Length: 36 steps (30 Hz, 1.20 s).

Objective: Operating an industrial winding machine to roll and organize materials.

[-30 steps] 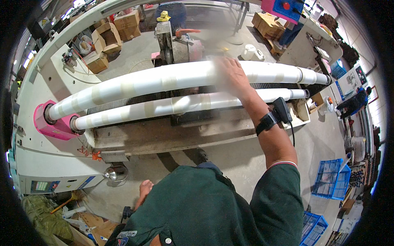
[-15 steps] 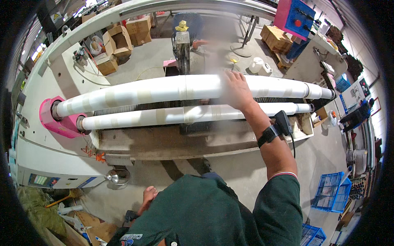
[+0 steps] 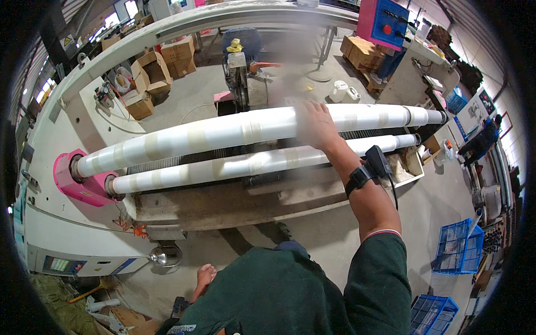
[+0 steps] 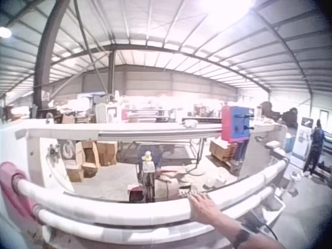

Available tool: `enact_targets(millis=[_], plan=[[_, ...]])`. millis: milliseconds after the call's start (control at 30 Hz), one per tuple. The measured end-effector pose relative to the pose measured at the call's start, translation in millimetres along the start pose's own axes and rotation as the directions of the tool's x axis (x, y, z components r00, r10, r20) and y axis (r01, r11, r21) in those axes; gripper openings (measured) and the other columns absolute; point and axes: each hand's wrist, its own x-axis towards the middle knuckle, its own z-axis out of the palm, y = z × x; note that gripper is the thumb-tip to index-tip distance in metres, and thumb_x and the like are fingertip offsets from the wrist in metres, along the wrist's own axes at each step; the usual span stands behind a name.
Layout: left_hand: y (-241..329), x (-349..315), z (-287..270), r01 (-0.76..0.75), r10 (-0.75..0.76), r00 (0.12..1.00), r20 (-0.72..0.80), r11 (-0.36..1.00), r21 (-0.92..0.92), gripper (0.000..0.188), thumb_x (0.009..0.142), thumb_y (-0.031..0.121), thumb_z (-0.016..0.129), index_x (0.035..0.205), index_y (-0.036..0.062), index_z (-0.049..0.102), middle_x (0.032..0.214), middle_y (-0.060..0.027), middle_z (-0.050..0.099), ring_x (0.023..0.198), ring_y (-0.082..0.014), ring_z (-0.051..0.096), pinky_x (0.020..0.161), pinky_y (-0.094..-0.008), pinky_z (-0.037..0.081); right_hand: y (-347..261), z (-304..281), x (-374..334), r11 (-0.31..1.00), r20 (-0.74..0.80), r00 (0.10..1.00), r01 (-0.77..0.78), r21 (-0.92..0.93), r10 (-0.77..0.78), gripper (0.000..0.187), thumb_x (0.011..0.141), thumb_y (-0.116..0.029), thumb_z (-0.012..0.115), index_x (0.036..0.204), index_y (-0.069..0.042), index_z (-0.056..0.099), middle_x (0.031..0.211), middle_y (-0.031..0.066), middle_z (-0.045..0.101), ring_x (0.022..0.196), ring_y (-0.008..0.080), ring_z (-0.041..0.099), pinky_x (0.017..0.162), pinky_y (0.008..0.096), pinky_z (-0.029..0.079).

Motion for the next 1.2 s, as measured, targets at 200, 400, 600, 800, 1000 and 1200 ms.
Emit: enact_targets(millis=[200, 400, 600, 800, 1000, 1200], plan=[[-3, -4, -19, -0.003, 0.002, 0.999, 0.042, 1.0, 0.022, 0.036, 0.083, 0.011, 0.054, 0.116, 0.0003, 0.046, 0.081, -0.0083, 0.057, 0.062, -0.0186, 0.057, 0.053, -0.0304, 0.05, -4, 4, 4, 0.999, 0.035, 0.999, -0.014, -0.03, 0.015, 0.081, 0.054, -0.018, 0.076, 0.124, -0.005, 0.038, 0.124, 0.0133, 0.043, 0.119, 0.0299, 0.037, 0.103, 0.0395, 0.027], [-4, -15, -35, 0.009, -0.009, 1.0, 0.016, 1.0, 0.001, 0.038, 0.083, 0.009, 0.054, 0.118, -0.0028, 0.044, 0.079, -0.0079, 0.055, 0.06, -0.0169, 0.056, 0.052, -0.0293, 0.049, -13, 15, 8, 0.999, -0.048, 0.998, 0.036, -0.029, -0.038, 0.08, 0.052, -0.018, 0.077, 0.122, -0.005, 0.04, 0.121, 0.013, 0.045, 0.117, 0.0292, 0.04, 0.102, 0.0394, 0.028], [-2, -25, -48, 0.021, -0.023, 1.0, -0.018, 0.996, -0.083, 0.042, 0.083, 0.008, 0.053, 0.121, -0.005, 0.041, 0.078, -0.0091, 0.055, 0.057, -0.0158, 0.055, 0.05, -0.0281, 0.048, -14, 15, 22, 1.0, 0.072, 0.997, 0.009, -0.001, -0.008, 0.077, 0.05, -0.019, 0.078, 0.117, -0.005, 0.043, 0.119, 0.0129, 0.048, 0.114, 0.0289, 0.043, 0.101, 0.0383, 0.03], [-14, -27, -50, -0.021, 0.011, 0.996, -0.085, 0.993, -0.117, 0.022, 0.084, 0.006, 0.052, 0.103, -0.0036, 0.051, 0.069, -0.0059, 0.052, 0.052, -0.0141, 0.051, 0.046, -0.027, 0.045, -16, 9, 20, 0.999, 0.1, 0.994, 0.036, 0.027, -0.039, 0.083, 0.049, -0.018, 0.078, 0.122, -0.005, 0.041, 0.122, 0.0133, 0.046, 0.116, 0.0289, 0.041, 0.101, 0.0389, 0.03], [-21, -23, -53, -0.021, 0.052, 0.993, 0.104, 0.961, -0.275, 0.018, 0.083, 0.001, 0.048, 0.067, 0.0065, 0.041, 0.058, -0.0013, 0.044, 0.043, -0.013, 0.044, 0.039, -0.0281, 0.036, -56, 18, -32, 0.99, -0.264, 0.963, 0.084, 0.117, -0.051, 0.079, 0.059, -0.013, 0.076, 0.127, -0.006, 0.037, 0.129, 0.0144, 0.04, 0.122, 0.0334, 0.035, 0.102, 0.0416, 0.03], [-12, -8, -42, -0.102, 0.105, 0.989, 0.108, 0.994, -0.038, 0.007, 0.082, 0.007, 0.05, 0.086, 0.002, 0.053, 0.064, -0.0031, 0.05, 0.05, -0.0161, 0.052, 0.045, -0.029, 0.044, -107, 78, -123, 0.902, 0.0, 1.0, 0.023, 0.43, -0.025, 0.064, 0.065, -0.011, 0.072, 0.122, -0.007, 0.043, 0.122, 0.0169, 0.046, 0.113, 0.0358, 0.043, 0.095, 0.0407, 0.037]])
